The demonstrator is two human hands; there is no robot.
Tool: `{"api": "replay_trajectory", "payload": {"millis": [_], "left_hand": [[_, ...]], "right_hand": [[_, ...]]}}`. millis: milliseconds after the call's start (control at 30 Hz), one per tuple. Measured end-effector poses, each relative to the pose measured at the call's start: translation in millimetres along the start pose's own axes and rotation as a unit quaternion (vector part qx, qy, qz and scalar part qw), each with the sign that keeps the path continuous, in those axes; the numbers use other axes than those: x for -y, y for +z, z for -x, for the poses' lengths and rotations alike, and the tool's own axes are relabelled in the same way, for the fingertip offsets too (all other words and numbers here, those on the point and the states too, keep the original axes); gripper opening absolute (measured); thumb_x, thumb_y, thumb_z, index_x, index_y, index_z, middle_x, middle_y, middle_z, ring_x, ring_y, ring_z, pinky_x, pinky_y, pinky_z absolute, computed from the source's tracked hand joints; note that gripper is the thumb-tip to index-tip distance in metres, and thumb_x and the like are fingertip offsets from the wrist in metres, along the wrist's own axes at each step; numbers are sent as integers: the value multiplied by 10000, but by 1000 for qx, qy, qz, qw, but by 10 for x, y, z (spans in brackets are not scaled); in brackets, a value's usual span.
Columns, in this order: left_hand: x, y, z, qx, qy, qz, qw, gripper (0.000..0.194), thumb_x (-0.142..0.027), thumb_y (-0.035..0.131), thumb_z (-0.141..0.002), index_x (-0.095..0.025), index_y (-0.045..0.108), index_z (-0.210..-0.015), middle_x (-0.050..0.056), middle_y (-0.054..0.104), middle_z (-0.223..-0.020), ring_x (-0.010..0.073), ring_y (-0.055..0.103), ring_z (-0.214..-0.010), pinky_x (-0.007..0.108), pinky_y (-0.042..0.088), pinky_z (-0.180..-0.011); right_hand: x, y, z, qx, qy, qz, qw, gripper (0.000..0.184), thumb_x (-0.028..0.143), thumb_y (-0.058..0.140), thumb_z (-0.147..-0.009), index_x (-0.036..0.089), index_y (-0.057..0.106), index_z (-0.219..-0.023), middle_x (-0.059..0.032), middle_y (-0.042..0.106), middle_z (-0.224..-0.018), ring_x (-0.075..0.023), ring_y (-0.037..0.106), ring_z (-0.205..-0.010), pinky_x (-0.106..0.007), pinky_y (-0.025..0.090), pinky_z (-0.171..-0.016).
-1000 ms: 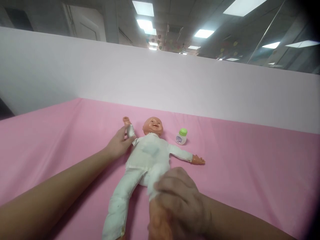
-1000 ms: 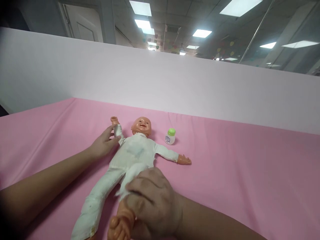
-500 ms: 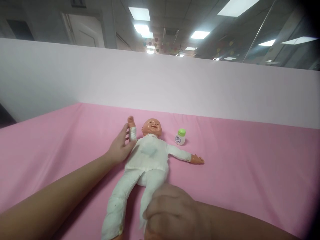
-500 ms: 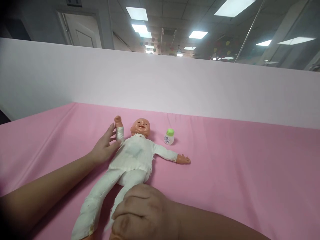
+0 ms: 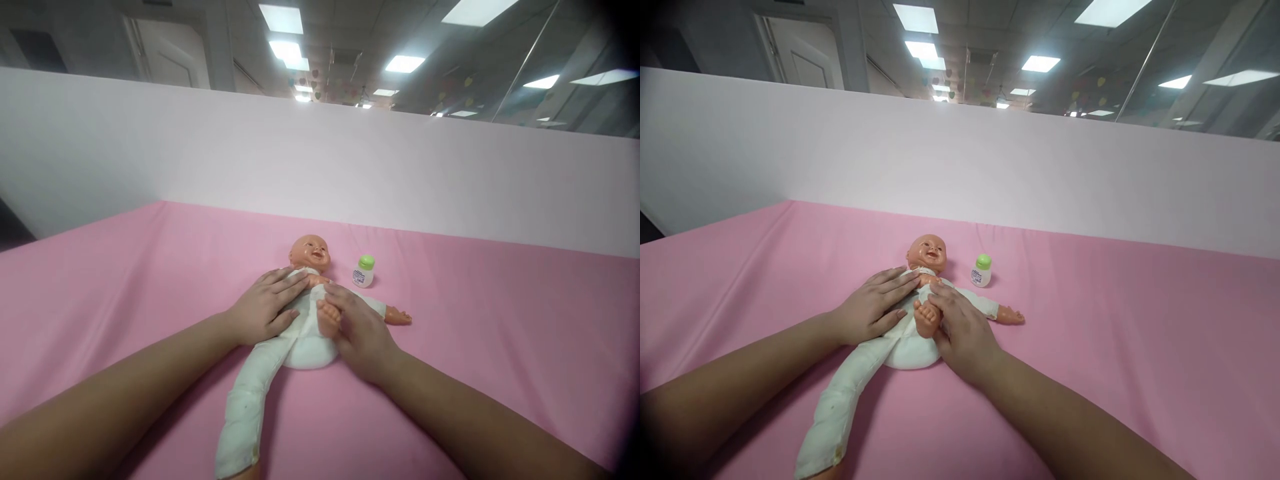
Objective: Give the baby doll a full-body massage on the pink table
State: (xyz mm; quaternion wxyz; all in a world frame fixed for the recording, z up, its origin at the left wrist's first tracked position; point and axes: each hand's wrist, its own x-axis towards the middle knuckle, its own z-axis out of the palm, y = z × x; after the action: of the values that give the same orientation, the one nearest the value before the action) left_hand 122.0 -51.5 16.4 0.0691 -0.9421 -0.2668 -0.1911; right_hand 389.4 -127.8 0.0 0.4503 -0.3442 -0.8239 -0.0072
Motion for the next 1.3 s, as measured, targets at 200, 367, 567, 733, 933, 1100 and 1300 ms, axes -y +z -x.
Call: {"api": "replay_trajectory", "payload": {"millis": [200, 367, 567, 733, 933, 1100, 1300], "left_hand": [[6, 78, -5, -79, -96, 117, 985, 740, -424, 593, -959, -235, 336, -1627, 101, 407, -1648, 339, 369, -1518, 520, 309, -1250], [206, 162, -4, -212, -344, 343, 848, 613, -422, 631, -914, -252, 519, -1492, 99, 671, -1368, 313, 676, -1177, 452, 548, -996], [506, 178, -7, -286, -446, 575, 624, 291, -269, 718, -748, -169, 640, -1010, 49, 707, -858, 230, 706, -786, 380, 587, -772], [573, 161, 17, -303, -456, 594, 590, 249, -293, 680, -764, -175, 596, -966, 50, 682, -869, 209, 693, -801, 356, 580, -779], [327, 179, -3, -227, -327, 464, 791, 555, -400, 612, -914, -197, 514, -1422, 104, 690, -1207, 291, 668, -1089, 458, 527, -988], [55, 145, -29, -57, -139, 144, 978, 841, -530, 532, -992, -198, 171, -1676, 137, 238, -1716, 369, 224, -1569, 541, 193, -1276], [-1, 79, -41, 30, -112, -11, 993, 759, -582, 423, -1027, -294, 160, -1679, 49, 144, -1744, 405, 88, -1596, 618, 185, -1255]], "right_hand": [[73, -86, 37, -18, -32, -2, 999, 489, 144, 635, -916, 230, 533, -1386, -135, 605, -1453, -287, 558, -1376, -537, 499, -1130], [492, -208, 106, -20, -161, -54, 985, 480, 171, 661, -864, 147, 567, -1334, -159, 675, -1329, -292, 635, -1231, -506, 523, -1047], [742, -104, 196, 158, -235, -130, 950, 164, 300, 708, -934, 211, 625, -1044, 2, 767, -1027, -132, 695, -946, -290, 527, -890], [759, -15, 235, 254, -270, -56, 927, 146, 289, 597, -1012, 219, 632, -890, 31, 711, -822, -127, 634, -756, -298, 507, -771], [841, -180, 226, 78, -217, -98, 968, 124, 302, 624, -990, 192, 665, -1033, -46, 743, -1151, -172, 686, -963, -334, 563, -858], [629, -265, 164, -40, -198, -42, 978, 408, 205, 667, -896, 179, 605, -1298, -125, 735, -1263, -276, 680, -1172, -471, 591, -984], [123, -145, 36, -34, -101, 56, 993, 586, 67, 640, -880, 249, 533, -1427, -96, 675, -1398, -290, 600, -1348, -522, 548, -1081]]}}
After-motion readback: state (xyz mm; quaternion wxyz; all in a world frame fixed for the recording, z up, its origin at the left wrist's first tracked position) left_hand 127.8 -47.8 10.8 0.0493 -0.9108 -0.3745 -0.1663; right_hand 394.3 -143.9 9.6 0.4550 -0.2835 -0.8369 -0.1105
